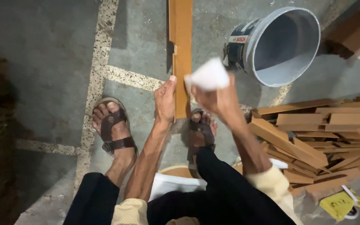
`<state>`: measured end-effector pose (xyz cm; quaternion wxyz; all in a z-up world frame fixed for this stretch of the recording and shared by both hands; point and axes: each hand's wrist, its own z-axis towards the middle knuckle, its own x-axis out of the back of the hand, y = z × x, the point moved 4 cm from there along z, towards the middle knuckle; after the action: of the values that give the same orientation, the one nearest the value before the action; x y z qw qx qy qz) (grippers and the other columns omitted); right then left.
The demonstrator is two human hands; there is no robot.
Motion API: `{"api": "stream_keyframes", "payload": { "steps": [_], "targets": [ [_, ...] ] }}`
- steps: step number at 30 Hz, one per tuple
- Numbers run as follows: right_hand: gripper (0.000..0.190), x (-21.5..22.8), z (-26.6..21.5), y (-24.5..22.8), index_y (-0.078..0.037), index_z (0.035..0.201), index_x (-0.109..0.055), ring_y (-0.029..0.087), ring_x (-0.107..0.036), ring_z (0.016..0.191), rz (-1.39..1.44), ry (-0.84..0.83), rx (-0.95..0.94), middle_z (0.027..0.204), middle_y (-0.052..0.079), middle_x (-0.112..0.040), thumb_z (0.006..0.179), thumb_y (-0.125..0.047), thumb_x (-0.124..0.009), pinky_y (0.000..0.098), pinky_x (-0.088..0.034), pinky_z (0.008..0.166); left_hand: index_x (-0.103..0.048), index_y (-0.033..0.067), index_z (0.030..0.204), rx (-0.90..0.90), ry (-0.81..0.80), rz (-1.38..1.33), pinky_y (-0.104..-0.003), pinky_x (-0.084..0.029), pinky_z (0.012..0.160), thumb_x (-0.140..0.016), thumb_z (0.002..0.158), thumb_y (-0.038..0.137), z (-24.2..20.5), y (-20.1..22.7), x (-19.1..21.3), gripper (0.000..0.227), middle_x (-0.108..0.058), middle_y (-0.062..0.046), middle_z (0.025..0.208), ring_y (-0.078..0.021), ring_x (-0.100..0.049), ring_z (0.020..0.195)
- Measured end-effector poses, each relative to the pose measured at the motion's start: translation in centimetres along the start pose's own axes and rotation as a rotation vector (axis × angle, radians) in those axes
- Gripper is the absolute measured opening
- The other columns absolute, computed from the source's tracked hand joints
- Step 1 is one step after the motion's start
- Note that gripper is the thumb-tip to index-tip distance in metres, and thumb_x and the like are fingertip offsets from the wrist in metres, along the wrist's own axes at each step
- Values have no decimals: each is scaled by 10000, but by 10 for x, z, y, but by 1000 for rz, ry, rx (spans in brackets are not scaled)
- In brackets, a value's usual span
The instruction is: The person wipes the surface of thin wooden strips using a white cloth. They pick up individual strips from a pile on the floor, wipe them thoroughly, and place them back down. The task involves repetitive handling of multiple wooden pieces in a workshop environment.
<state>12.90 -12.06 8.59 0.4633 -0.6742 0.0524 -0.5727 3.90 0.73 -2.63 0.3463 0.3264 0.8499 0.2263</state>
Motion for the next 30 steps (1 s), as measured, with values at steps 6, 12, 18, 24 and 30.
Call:
{"api": "stream_keyframes", "payload": {
  "steps": [6, 12, 18, 24, 30],
  "targets": [
    [188, 4, -51, -30, -20, 991, -759, 218, -757, 746, 184, -171, -435, 840, 117, -764, 839, -119, -806, 341, -615, 653, -674, 17, 883, -38, -16, -13, -249, -427, 531, -545, 1119, 302, 6, -4, 2, 392, -614, 8, 738, -59, -531, 614],
    [119, 34, 35, 12, -6, 1022, -772, 224, -694, 695, -18, 71, -325, 810, 101, -738, 968, -112, -763, 372, -517, 590, -685, 29, 878, -14, -27, 6, -250, -455, 520, -535, 1073, 318, 0, 21, -17, 379, -643, -8, 712, -75, -575, 585],
    [279, -2, 125, 56, 73, 956, -679, 319, -661, 677, -167, 360, 172, 781, 172, -675, 827, -121, -833, 416, -520, 617, -685, 51, 872, 38, 11, -44, -258, -488, 515, -516, 1053, 331, 2, 10, -15, 373, -657, -9, 707, -88, -599, 570],
    [207, -12, 93, 67, -3, 888, -705, 268, -692, 556, -42, 29, -19, 646, 103, -673, 817, -129, -853, 377, -549, 565, -665, 47, 827, -33, 56, 44, -253, -463, 529, -531, 1098, 327, 6, 7, -3, 413, -615, 10, 710, -63, -558, 603],
    [254, -6, -29, 3, -8, 980, -708, 245, -753, 748, 76, -108, -368, 853, 120, -758, 840, -189, -819, 372, -608, 671, -684, 43, 803, -64, 29, 66, -255, -445, 519, -533, 1082, 343, 9, 8, 0, 437, -625, 6, 682, -68, -551, 581]
  ]
}}
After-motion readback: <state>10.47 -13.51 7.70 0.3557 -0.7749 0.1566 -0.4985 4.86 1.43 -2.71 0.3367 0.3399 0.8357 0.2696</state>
